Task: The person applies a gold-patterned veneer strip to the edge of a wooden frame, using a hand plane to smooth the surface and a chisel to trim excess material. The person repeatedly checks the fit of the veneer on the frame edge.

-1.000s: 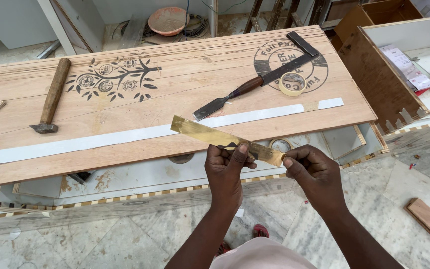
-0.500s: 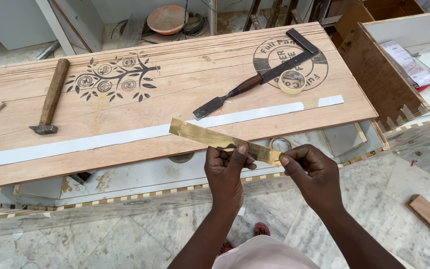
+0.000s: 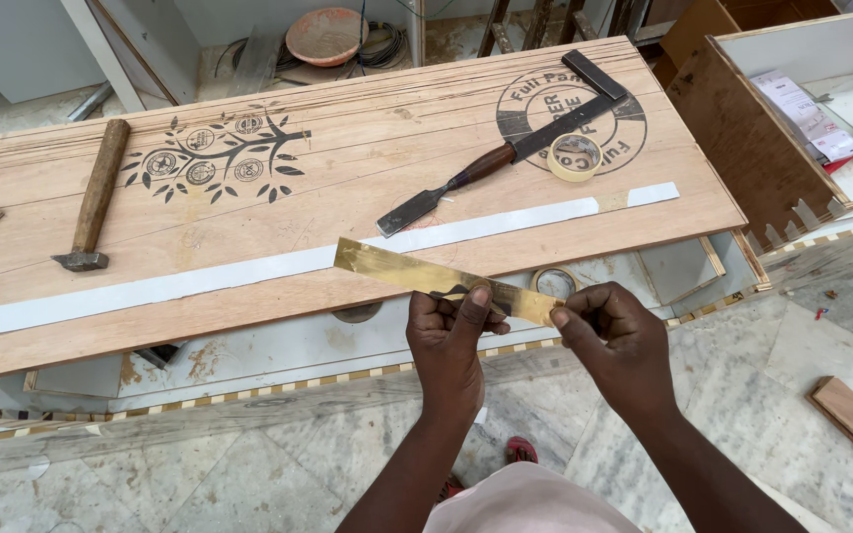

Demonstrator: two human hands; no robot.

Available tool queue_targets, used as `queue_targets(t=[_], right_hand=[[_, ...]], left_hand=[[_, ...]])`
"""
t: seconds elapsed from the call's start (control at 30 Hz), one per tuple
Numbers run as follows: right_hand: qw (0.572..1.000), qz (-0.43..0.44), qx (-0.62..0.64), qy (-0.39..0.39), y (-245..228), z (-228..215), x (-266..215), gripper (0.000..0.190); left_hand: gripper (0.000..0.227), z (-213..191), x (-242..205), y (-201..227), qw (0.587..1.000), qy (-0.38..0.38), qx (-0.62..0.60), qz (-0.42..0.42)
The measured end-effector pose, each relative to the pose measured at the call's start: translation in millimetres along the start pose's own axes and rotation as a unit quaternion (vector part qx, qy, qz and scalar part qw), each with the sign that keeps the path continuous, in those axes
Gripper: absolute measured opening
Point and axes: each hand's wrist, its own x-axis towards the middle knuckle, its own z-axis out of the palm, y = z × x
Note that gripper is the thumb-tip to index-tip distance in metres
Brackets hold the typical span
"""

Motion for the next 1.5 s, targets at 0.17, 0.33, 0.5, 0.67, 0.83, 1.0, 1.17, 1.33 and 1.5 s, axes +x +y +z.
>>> queue_targets(t=[0.17, 0.33, 0.5, 0.67, 0.83, 1.0, 1.17, 1.33, 1.5], right_hand=[[0.999, -0.031, 0.011, -0.012, 9, -2, 0, 0.020], [1.000, 0.030, 0.002, 0.005, 22, -10, 5, 0.017], [0.999, 0.042, 0.011, 0.016, 29, -20, 7, 0.015], [0.981, -0.160, -0.090, 0.060, 8, -36, 7, 0.014], [0.806, -0.419, -0.409, 0.086, -37, -80, 14, 0.036], [0.699, -0.397, -0.594, 0.005, -32, -151, 4, 0.054], [0.746, -0.276, -0.595, 0.113, 34, -240, -30, 0.046], [0.881, -0.040, -0.378, 0.281, 125, -340, -83, 0.046], [0.904, 0.141, -0.190, 0.356, 192, -427, -127, 0.053]], left_hand=[[0.025, -6, 5, -8, 0.999, -0.027, 0.028, 0.014], [0.024, -10, 7, -15, 0.998, -0.048, 0.043, 0.019], [0.024, -7, 5, -14, 0.995, -0.079, 0.068, 0.008], [0.018, 1, 6, 8, 0.923, -0.193, 0.329, -0.048], [0.025, 32, 19, 16, 0.732, -0.406, 0.545, -0.045], [0.017, 95, 17, -2, 0.569, -0.536, 0.624, 0.013], [0.041, 175, 16, -25, 0.599, -0.534, 0.588, 0.095], [0.029, 237, -5, -88, 0.857, -0.393, 0.320, 0.093], [0.014, 287, -77, -273, 0.857, -0.446, 0.257, -0.020]])
